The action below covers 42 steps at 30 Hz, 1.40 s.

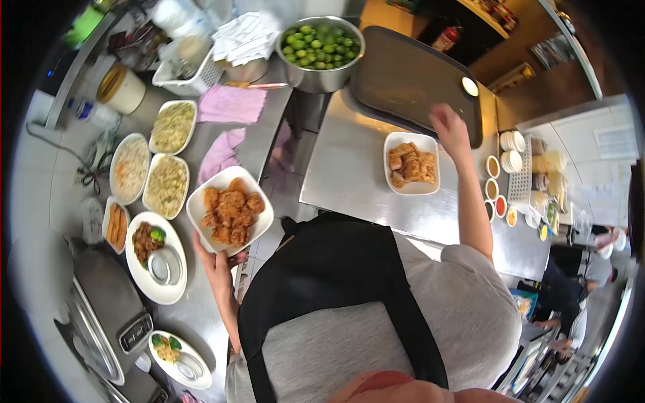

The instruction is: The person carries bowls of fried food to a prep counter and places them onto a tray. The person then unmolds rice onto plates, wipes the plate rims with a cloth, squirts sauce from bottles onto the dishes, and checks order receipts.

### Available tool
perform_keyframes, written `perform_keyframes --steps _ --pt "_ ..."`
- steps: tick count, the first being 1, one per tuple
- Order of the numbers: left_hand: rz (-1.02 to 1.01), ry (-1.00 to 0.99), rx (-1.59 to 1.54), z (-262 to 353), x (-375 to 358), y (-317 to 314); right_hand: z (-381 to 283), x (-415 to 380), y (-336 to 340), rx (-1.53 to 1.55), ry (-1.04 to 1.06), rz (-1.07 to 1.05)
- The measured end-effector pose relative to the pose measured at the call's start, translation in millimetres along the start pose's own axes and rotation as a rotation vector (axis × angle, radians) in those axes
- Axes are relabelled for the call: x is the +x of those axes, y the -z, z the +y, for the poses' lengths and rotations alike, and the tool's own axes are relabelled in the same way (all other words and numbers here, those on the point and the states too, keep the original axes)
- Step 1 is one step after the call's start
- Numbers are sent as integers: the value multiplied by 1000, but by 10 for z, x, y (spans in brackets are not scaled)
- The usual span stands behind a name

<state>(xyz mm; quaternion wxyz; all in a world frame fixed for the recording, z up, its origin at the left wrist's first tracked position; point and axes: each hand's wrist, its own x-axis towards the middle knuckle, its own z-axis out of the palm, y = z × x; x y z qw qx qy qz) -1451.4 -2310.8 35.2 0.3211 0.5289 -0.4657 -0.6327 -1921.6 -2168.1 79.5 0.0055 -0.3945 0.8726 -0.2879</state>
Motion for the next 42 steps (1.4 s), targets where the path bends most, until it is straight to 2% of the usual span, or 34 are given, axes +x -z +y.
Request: perform_keyframes --steps 1,2,4,5,6,7,8,9,11,15,20,23,26,31,35,37,39,42 --pt "-80 45 -5 37 98 -149 491 -193 56 -138 -34 -24" --pt "-143 32 10 46 187 -297 1163 -421 -21 -209 15 -152" --pt "-320 91 70 70 419 -599 846 -830 158 523 -807 -603" --pt "-405 112 70 87 522 -766 935 -1039 70 757 -723 -664" --pt "-417 102 77 115 625 -938 723 -1175 13 1028 -807 -484" --pt "-516 114 78 145 721 -1120 718 -1235 -91 1168 -774 -440" --pt "-610 125 77 167 805 -1304 768 -1266 -202 1144 -717 -409" --pt "-612 113 76 173 891 -1481 810 -1275 -260 1120 -659 -381" --pt "-759 50 92 200 1042 -1797 790 -1244 -172 1119 -682 -375" --pt "-852 58 144 444 1140 -2375 868 -888 252 1025 -700 -323" --pt "-913 89 180 455 1350 -3073 1063 -9 758 913 -549 -279" --pt "-943 120 134 324 1606 -3455 1214 615 670 959 -486 -283" --pt "-993 77 142 305 1762 -3699 1452 1258 220 1059 -419 -196" --pt "-1083 66 346 321 1934 -3741 1409 1971 -542 1206 -387 -176" --pt "-860 -185 500 373 1823 -3549 1310 2114 -938 1197 -517 -176" --pt "-814 -229 493 391 1659 -3288 1281 2095 -1072 1269 -571 -160" --pt "-921 -271 311 263 1591 -2937 1381 2075 -1151 1250 -529 -174" --pt "-920 -170 233 80 1419 -2287 1448 2038 -1075 1148 -484 -258"
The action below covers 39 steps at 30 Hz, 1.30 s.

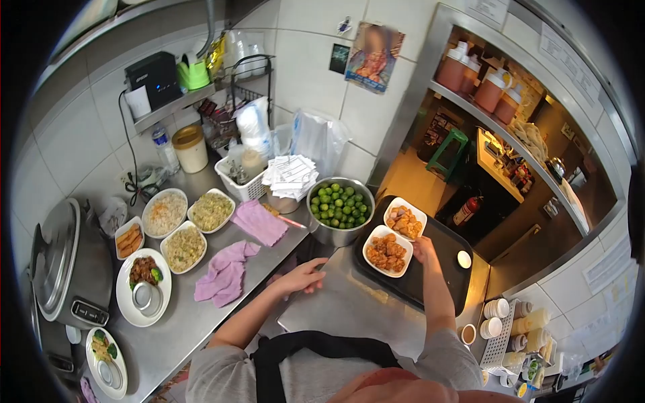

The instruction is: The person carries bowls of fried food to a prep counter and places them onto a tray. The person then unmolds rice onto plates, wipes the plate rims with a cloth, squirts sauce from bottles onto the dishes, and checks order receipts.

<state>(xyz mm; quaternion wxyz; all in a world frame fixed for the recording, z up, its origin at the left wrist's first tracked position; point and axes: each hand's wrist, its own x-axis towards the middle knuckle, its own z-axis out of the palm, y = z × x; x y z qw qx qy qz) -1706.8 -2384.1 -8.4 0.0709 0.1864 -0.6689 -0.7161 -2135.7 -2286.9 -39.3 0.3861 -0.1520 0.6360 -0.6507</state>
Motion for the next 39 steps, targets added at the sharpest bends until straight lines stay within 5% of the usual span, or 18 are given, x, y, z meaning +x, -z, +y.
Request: perform_keyframes --steps 3,5,6,7,10,14,19,23,27,35,37,39 --pt "130 91 -100 -309 -672 146 -320 -283 -50 -345 -78 67" --pt "295 115 -275 -374 -1167 186 -139 76 167 -975 429 461" --pt "302 117 -280 -415 -1397 197 -198 24 86 -1033 681 557" --pt "401 139 -331 -459 -1617 198 -317 -53 -4 -1077 938 652" --pt "559 142 -416 -623 -2034 368 -699 -778 -972 -575 1048 414" --pt "727 83 -401 -669 -2477 428 -676 -1716 -2642 -176 773 -274" --pt "852 -61 -437 -352 -2900 647 189 -1811 -4620 -175 -93 -1117" --pt "1018 -184 -390 -181 -3202 833 839 -1651 -6160 -238 -301 -1254" --pt "1089 -216 -459 -234 -3505 818 1147 -1378 -7127 -684 -447 -1176" --pt "1192 -105 -449 -390 -3864 1204 1215 -1333 -7225 -873 -386 -1136" --pt "1163 -228 -514 -279 -3696 1776 1206 -1385 -7197 -865 -383 -1111" --pt "1124 -504 -1061 -415 -3340 2512 1166 -1419 -7117 -841 -379 -1073"
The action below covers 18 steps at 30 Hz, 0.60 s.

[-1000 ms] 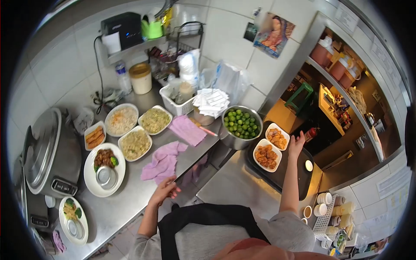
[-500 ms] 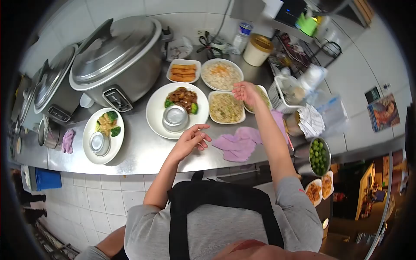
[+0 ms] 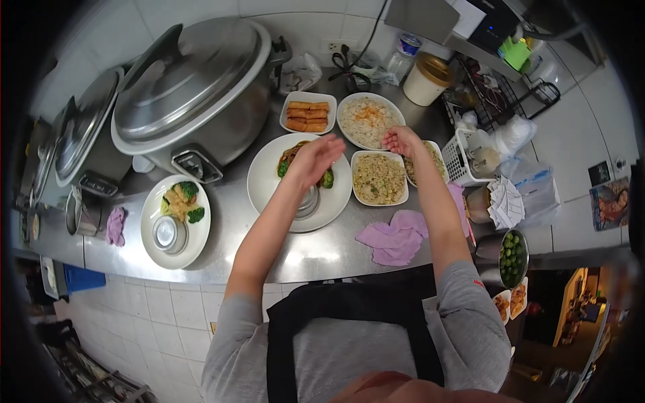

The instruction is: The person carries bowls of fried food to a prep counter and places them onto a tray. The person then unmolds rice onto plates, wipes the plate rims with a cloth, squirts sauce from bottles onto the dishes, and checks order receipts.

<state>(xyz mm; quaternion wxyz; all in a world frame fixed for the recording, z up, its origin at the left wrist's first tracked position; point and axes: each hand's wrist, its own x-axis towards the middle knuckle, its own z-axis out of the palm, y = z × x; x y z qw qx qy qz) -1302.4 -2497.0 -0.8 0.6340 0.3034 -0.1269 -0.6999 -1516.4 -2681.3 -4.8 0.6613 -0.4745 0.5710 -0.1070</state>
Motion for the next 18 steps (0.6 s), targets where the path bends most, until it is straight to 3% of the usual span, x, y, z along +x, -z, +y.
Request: perform_keyframes --steps 2,4,6,9,10,11,12,13,14,15,16,18 --pt "182 124 -127 -141 702 -7 29 -159 44 66 82 -2" --pt "324 102 -56 -247 1011 -205 108 -482 101 98 140 17" --pt "357 53 15 -438 1361 -52 296 -910 179 136 351 -15" --pt "405 168 387 -493 1610 122 755 -1528 332 140 375 98" --pt "341 185 337 -507 1723 221 921 -1756 365 124 380 132" --pt "-92 -41 947 -521 2021 693 1147 -1917 389 114 416 168" --pt "-365 -506 1428 -541 2303 1126 1373 -2059 431 104 448 226" --pt "-423 -478 1381 -425 1908 673 1590 -2214 461 107 476 240" --pt "-309 -570 1345 -452 1982 674 1813 -2384 478 108 498 253" --pt "-254 -165 772 -389 1701 346 2015 -2600 468 154 440 265" --pt "132 59 432 -374 1909 266 2194 -2829 452 193 391 262" --pt "201 34 418 -322 2017 273 2484 -3339 449 299 344 227"
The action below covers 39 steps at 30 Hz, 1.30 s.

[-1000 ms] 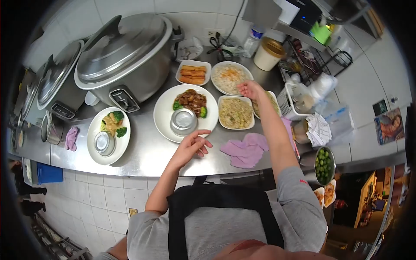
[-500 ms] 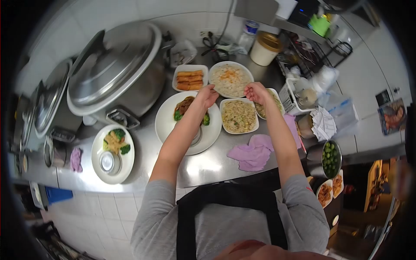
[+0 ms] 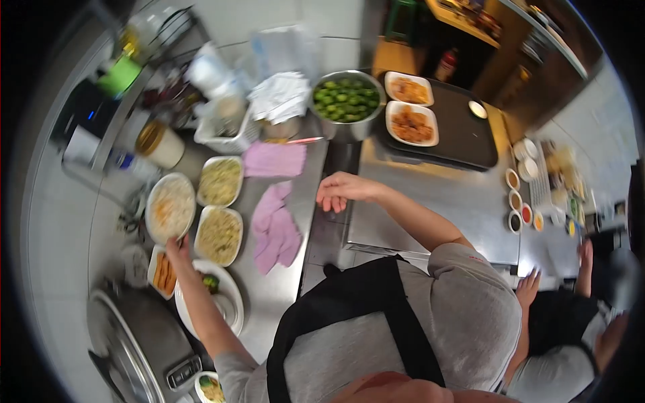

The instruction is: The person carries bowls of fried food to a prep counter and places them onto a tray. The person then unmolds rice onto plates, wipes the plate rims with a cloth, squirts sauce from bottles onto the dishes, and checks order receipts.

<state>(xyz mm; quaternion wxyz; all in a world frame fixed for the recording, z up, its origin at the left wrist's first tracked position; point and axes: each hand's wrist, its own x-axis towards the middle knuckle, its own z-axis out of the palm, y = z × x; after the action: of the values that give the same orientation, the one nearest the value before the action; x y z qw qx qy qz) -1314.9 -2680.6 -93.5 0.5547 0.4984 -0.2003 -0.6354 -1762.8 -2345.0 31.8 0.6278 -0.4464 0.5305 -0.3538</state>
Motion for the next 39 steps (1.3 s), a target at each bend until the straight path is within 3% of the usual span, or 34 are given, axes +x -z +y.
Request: perform_keyframes --steps 3,4,6,8,10,12,16,18,19,20,23,26,27,29,31,32,34,36,38,39 --pt "116 -14 101 283 -613 -276 232 -826 380 29 83 264" --pt "10 -64 155 321 -717 -244 380 -1066 570 44 115 379" --pt "-116 -157 257 379 -1633 -662 523 -1537 970 62 117 613" --pt "-272 -24 291 261 -1936 -833 600 -1905 1213 32 149 724" --pt "-562 166 333 12 -2533 -1284 569 -2116 1315 5 186 828" --pt "-816 332 255 -474 -3166 -1846 376 -2261 1166 62 313 820" --pt "-1008 653 273 -1748 -3989 -2869 296 -2629 987 259 409 837" --pt "-1013 744 321 -2370 -4492 -3389 448 -2954 1239 212 439 940" --pt "-1017 817 333 -2686 -4683 -3617 528 -3094 1426 353 512 1055" --pt "-1048 837 303 -3078 -4777 -3820 626 -3226 1615 502 590 1169" --pt "-946 736 290 -3782 -5212 -4354 930 -3811 1953 1241 885 1073" --pt "-920 600 329 -4130 -5396 -4649 1232 -4249 1799 1241 1104 1304" --pt "-864 518 368 -4190 -5409 -4675 1258 -4306 1622 1151 1089 1375" --pt "-890 538 396 -4369 -5288 -4704 1355 -4322 1338 1073 1080 1433" --pt "-856 580 417 -4470 -5163 -4698 1481 -4240 1229 848 833 1368" --pt "-822 610 367 -4498 -5110 -4663 1498 -4170 1250 865 842 1362" --pt "-871 699 328 -4304 -5080 -4598 1473 -4006 1298 781 473 1190" --pt "-1024 773 299 -4217 -4888 -4494 1406 -3839 1418 680 391 1174" --pt "-1189 845 208 -3730 -4885 -4218 1064 -3706 1616 229 201 1132" --pt "-1236 858 267 -3399 -4879 -4063 799 -3619 1722 163 198 1061"
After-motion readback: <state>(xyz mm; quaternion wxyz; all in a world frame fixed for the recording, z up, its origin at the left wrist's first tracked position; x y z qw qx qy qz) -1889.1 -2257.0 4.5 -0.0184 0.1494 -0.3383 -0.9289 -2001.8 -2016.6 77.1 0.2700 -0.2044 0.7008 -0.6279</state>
